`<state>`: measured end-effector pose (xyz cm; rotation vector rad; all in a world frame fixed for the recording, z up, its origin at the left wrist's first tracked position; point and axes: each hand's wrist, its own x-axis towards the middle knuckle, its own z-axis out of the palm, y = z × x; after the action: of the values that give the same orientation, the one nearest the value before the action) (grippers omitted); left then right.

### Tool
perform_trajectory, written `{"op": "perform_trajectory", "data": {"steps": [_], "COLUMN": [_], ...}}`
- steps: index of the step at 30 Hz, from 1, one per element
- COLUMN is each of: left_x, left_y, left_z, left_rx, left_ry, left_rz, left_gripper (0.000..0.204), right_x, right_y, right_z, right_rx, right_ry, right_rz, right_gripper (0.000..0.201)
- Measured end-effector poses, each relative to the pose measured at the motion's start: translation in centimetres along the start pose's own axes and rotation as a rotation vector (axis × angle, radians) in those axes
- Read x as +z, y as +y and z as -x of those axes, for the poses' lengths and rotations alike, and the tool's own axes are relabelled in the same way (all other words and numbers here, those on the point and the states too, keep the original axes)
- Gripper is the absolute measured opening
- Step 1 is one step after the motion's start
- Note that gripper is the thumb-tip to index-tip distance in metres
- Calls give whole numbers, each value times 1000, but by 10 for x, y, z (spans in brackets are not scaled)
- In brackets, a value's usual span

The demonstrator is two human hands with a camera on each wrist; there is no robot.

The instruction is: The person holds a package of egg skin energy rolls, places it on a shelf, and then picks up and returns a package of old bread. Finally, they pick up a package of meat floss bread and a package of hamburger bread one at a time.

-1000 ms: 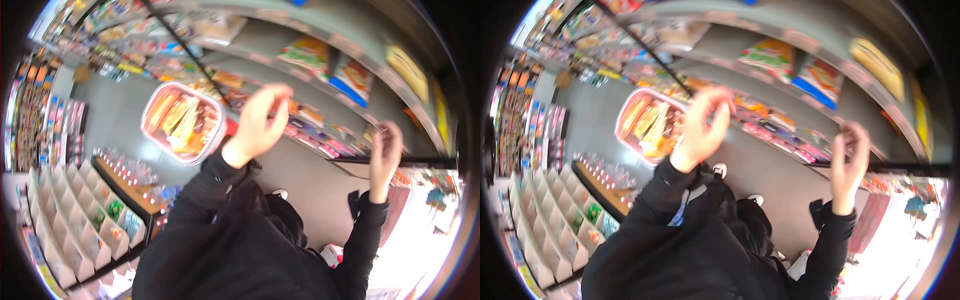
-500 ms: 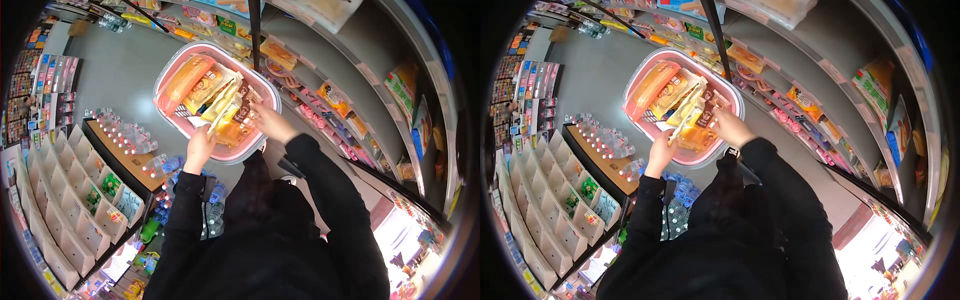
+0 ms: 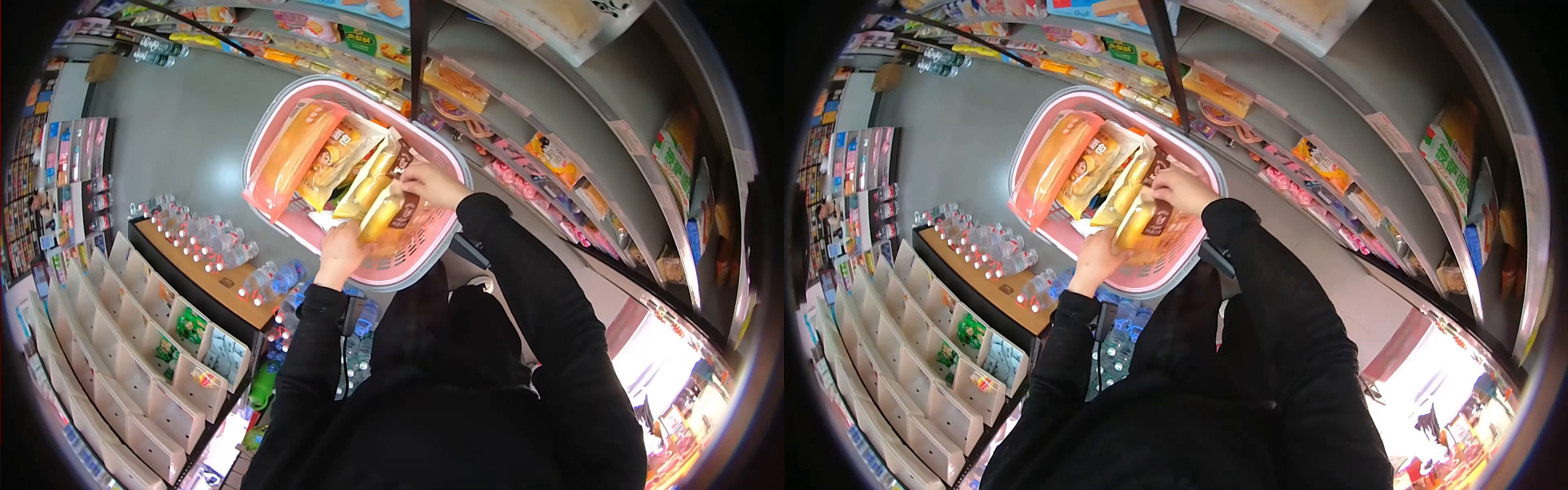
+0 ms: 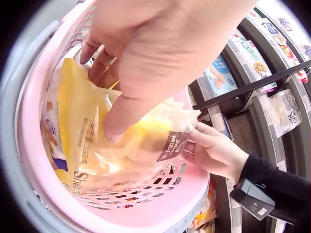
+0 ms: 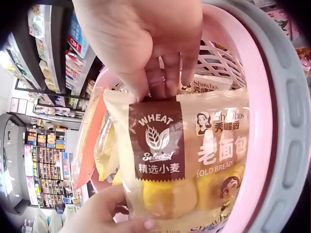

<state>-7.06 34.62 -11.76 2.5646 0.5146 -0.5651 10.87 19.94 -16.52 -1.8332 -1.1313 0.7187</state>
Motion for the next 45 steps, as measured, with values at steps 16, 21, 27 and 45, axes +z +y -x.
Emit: {"op": "perform_trajectory", "data": {"steps": [16, 21, 27, 45], "left_x": [-115, -62, -2, -3], "left_y": [129, 188, 244, 295], "left_z": [72, 82, 103, 110], "left_rx": [458, 445, 383, 312], "left_ry": [82, -236, -474, -696], "left_rz": [1164, 1529, 1701, 1661], "left_gripper": [56, 53, 61, 42], "right_x": [-173, -206, -206, -100], "right_y": [-270, -274, -232, -190], "right_z": [54, 154, 337, 430], "right_rx": [-311, -243, 148, 304], "right_ry": [190, 341, 791, 802], "right_rz": [296, 543, 146, -1014], "right_gripper": [16, 21, 41, 41]}}
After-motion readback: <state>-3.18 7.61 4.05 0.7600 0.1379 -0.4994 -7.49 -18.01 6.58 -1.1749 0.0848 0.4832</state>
